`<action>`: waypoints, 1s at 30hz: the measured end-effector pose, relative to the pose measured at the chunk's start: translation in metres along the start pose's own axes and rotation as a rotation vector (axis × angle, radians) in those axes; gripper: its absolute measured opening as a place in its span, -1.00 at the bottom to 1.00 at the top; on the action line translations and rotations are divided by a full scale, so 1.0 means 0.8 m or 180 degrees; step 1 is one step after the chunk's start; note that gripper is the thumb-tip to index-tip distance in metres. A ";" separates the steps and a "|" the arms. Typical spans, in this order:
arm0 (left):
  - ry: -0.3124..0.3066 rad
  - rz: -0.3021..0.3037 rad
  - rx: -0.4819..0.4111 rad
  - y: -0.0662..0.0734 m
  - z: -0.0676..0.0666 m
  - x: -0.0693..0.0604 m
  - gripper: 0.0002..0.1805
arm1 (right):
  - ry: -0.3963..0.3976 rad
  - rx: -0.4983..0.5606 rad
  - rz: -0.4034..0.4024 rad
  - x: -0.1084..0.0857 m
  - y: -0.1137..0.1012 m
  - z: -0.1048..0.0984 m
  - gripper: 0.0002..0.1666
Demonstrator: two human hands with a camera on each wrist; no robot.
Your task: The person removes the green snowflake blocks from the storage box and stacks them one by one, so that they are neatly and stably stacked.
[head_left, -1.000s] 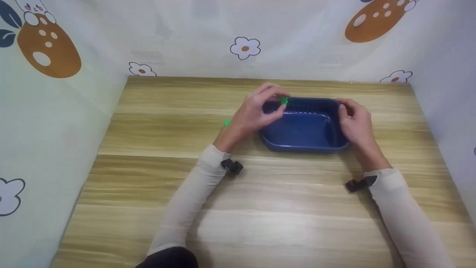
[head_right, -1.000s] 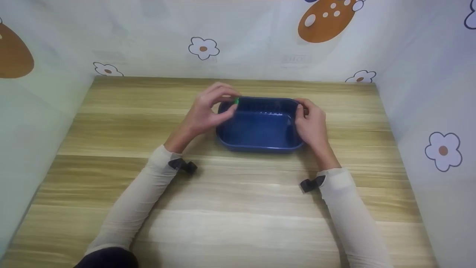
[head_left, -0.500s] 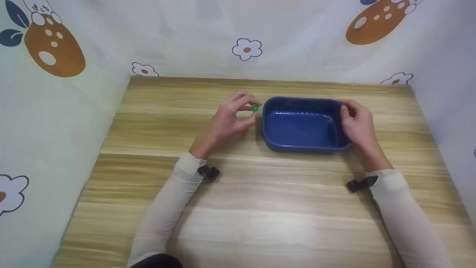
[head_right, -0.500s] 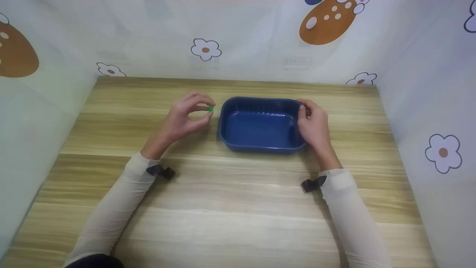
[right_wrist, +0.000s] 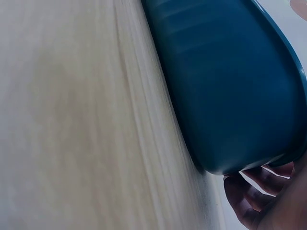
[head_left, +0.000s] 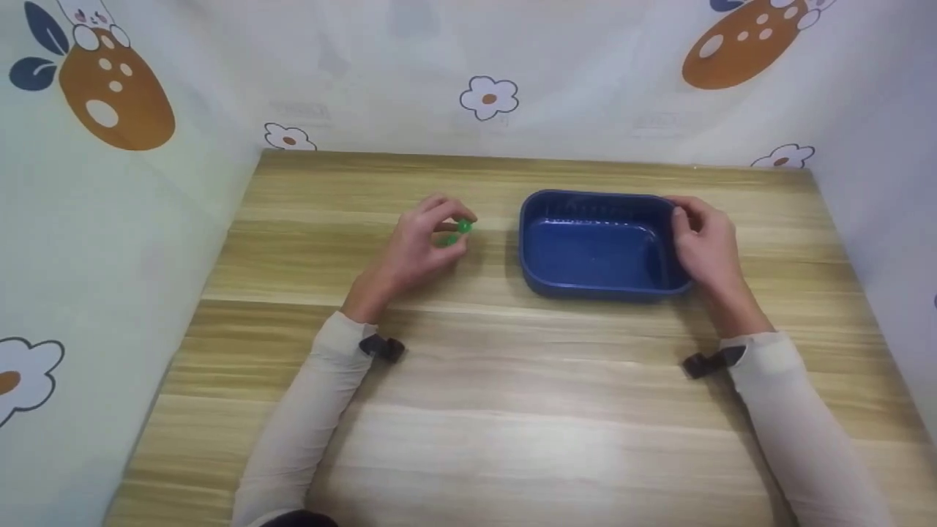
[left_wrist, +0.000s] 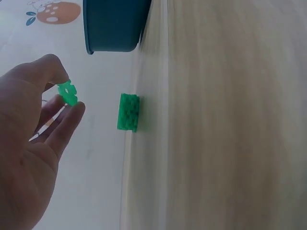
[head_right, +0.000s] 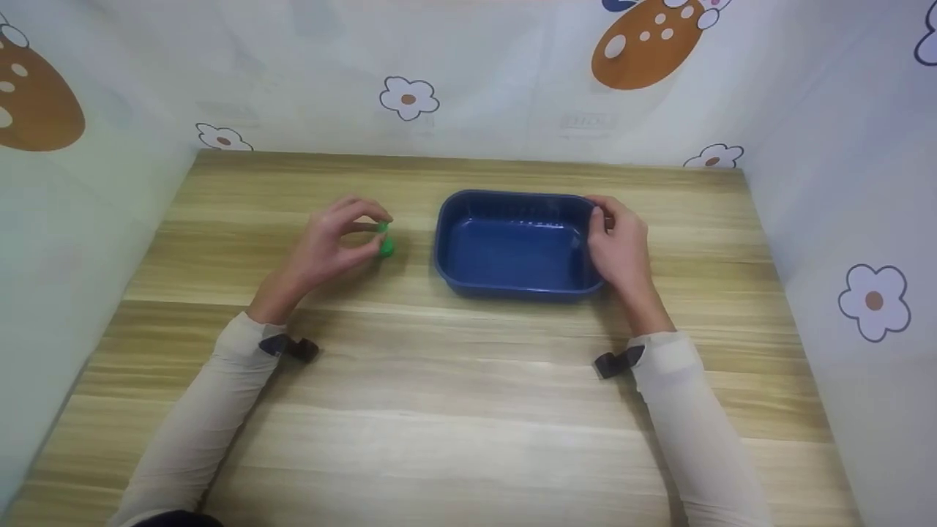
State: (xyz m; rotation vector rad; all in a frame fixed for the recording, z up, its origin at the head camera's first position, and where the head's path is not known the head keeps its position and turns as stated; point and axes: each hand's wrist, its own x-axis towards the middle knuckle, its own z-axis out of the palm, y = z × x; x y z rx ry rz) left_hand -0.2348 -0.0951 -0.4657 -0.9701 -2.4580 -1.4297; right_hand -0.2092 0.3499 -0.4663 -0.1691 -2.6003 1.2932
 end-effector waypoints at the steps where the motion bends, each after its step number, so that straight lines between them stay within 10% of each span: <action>1: -0.0026 -0.0046 0.0055 0.000 -0.001 -0.001 -0.71 | 0.0000 -0.0003 0.0003 0.000 0.000 0.000 -0.56; 13: -0.0446 -0.0237 0.0699 -0.005 -0.007 -0.004 -0.68 | 0.0020 0.0024 0.0021 -0.002 -0.001 0.000 -0.56; 30: -0.0686 -0.0298 0.0895 -0.012 -0.008 -0.007 -0.71 | 0.0001 0.0047 0.0049 -0.002 0.000 -0.001 -0.56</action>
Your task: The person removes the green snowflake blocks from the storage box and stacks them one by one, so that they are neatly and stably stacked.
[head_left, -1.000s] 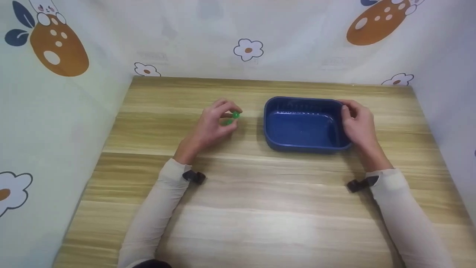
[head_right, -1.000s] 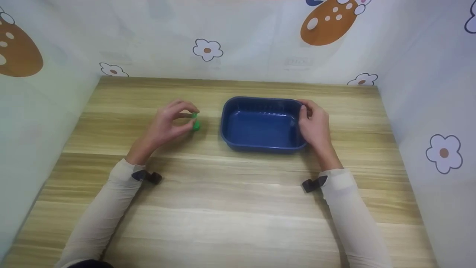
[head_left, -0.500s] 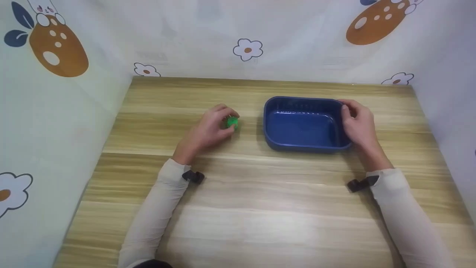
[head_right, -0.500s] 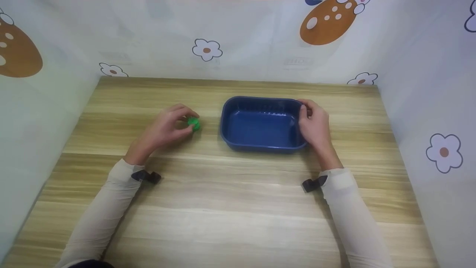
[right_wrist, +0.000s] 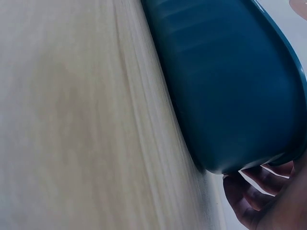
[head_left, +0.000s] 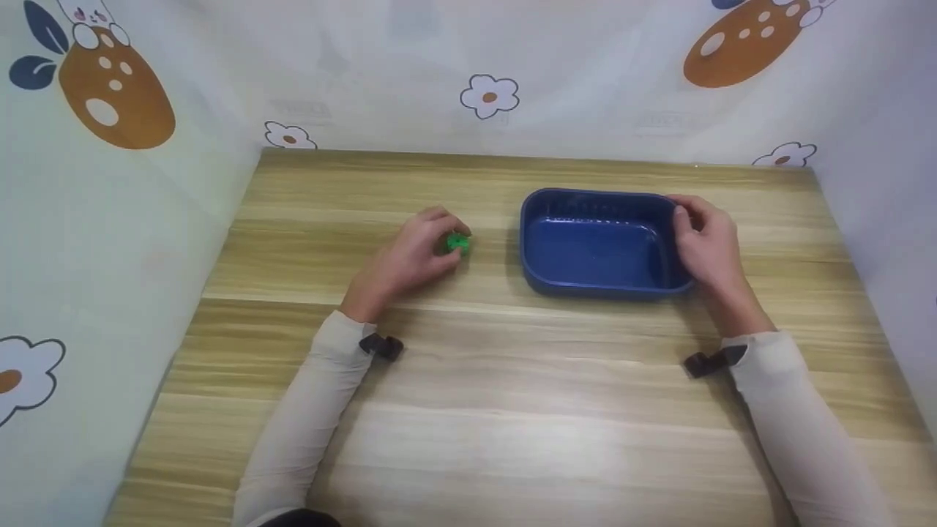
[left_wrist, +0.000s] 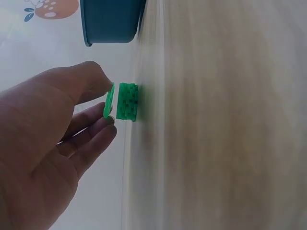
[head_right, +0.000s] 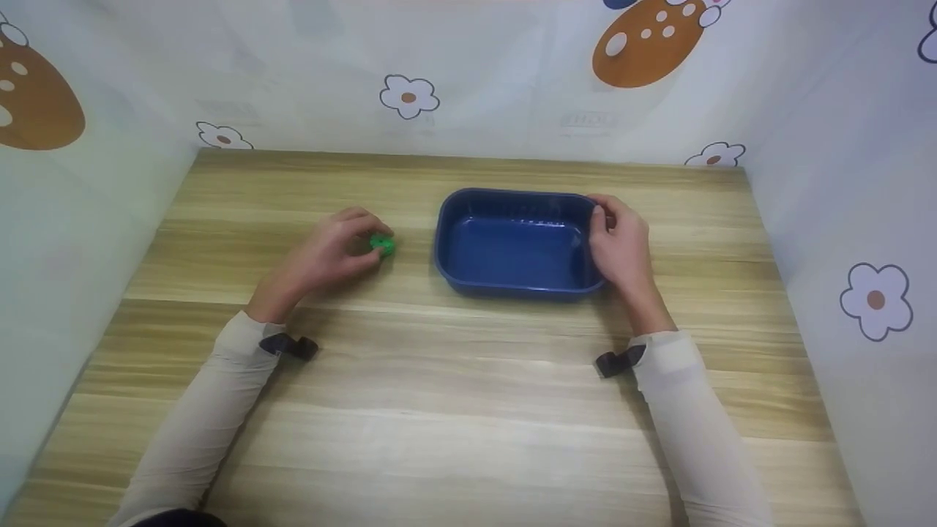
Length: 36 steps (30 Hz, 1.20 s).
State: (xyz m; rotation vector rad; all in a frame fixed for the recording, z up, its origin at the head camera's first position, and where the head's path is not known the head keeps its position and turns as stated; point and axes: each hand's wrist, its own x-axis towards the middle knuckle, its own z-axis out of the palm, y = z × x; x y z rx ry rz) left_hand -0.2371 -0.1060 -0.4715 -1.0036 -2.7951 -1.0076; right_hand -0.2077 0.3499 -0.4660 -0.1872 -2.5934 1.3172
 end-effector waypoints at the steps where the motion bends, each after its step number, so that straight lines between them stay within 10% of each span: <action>1: -0.0008 0.0020 0.0029 0.000 0.000 0.000 -0.71 | -0.0002 0.0006 0.0008 0.000 0.000 0.000 -0.56; 36: -0.0166 -0.0076 0.0012 0.000 0.001 -0.001 -0.68 | -0.0018 -0.0012 -0.0085 0.000 0.002 -0.001 -0.56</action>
